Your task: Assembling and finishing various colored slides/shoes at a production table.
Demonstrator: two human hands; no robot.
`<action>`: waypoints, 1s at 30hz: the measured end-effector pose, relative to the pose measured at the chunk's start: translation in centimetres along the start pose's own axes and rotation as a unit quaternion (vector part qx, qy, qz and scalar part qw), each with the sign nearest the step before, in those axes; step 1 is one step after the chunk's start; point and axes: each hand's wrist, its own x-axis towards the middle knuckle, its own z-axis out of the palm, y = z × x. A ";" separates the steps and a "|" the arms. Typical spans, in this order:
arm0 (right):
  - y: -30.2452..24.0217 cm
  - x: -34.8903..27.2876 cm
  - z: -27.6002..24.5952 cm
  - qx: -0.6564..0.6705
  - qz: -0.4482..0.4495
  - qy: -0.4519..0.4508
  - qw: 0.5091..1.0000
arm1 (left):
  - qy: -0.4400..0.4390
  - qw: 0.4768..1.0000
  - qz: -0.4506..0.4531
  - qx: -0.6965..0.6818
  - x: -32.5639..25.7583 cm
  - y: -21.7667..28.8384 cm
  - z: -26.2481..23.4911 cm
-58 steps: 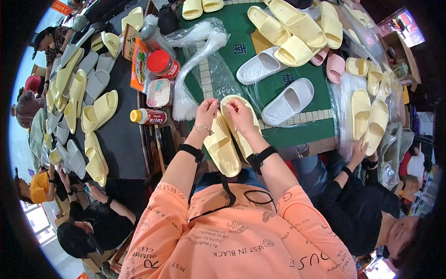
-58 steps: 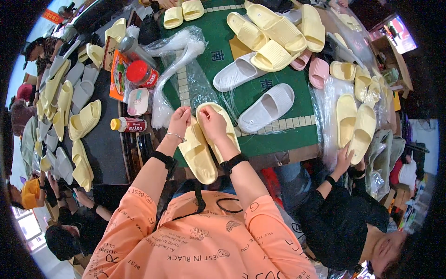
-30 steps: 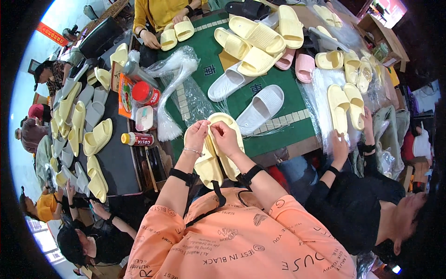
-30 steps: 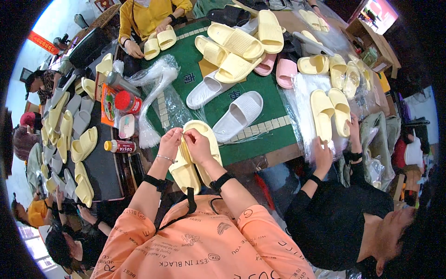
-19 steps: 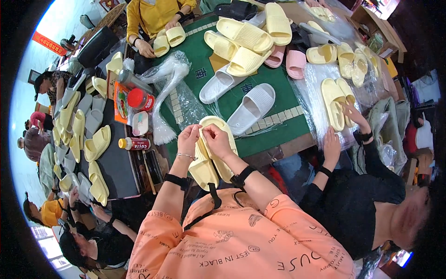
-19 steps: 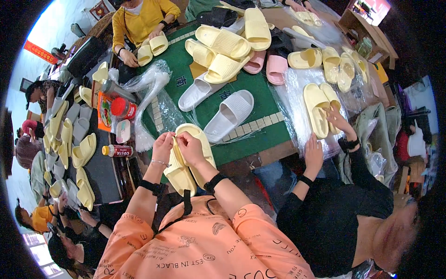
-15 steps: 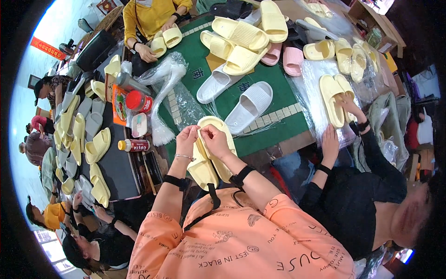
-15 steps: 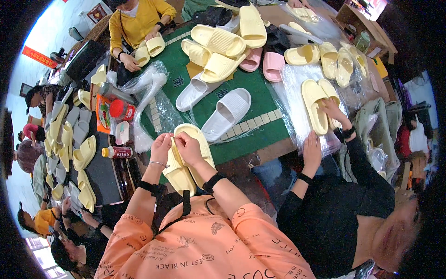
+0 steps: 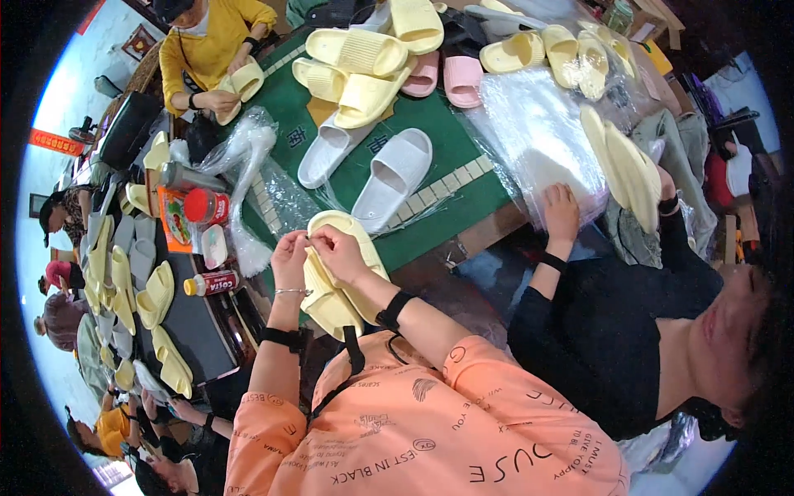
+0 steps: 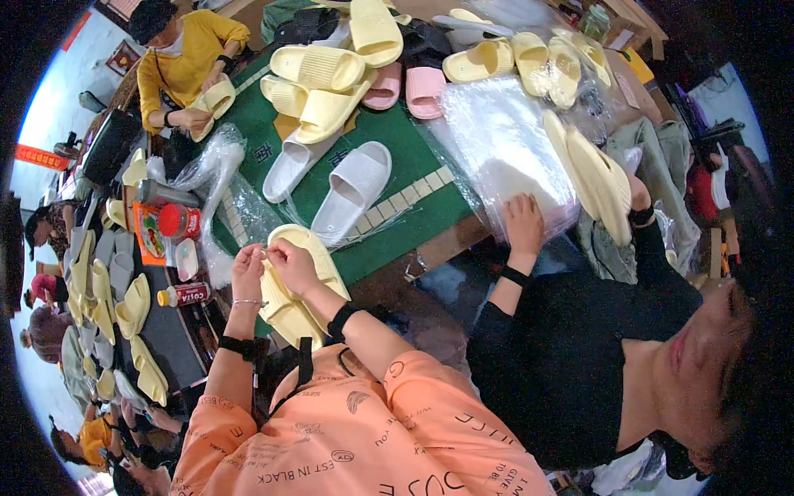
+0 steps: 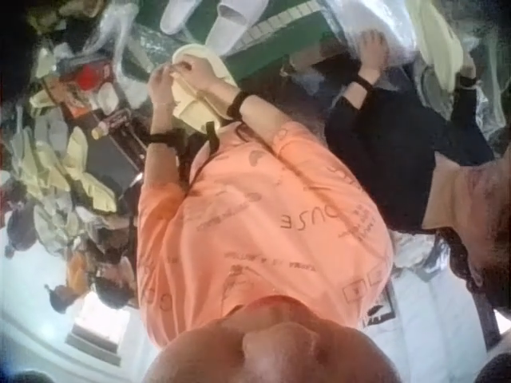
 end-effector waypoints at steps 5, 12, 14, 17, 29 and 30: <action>-0.6 -0.4 -0.8 0.010 0.006 -0.008 1.000 | 0.014 0.999 0.034 0.001 -0.3 -0.8 0.0; 0.2 -0.3 -1.4 0.060 0.037 -0.033 0.997 | 0.003 1.000 0.005 0.001 -1.0 -0.3 1.1; -0.1 -0.6 -1.3 0.053 0.034 -0.030 0.998 | 0.014 1.000 -0.003 -0.004 -1.3 -0.5 0.9; 0.0 -0.6 -1.2 0.047 0.029 -0.027 0.998 | 0.028 0.999 -0.004 -0.018 -1.6 -0.5 0.9; 0.6 -1.4 -0.8 0.112 0.046 -0.043 0.992 | 0.041 0.999 -0.006 -0.032 -2.6 -0.6 1.6; 0.4 -1.6 -0.8 0.120 0.050 -0.047 0.990 | 0.042 0.999 0.001 -0.031 -2.8 -0.7 1.6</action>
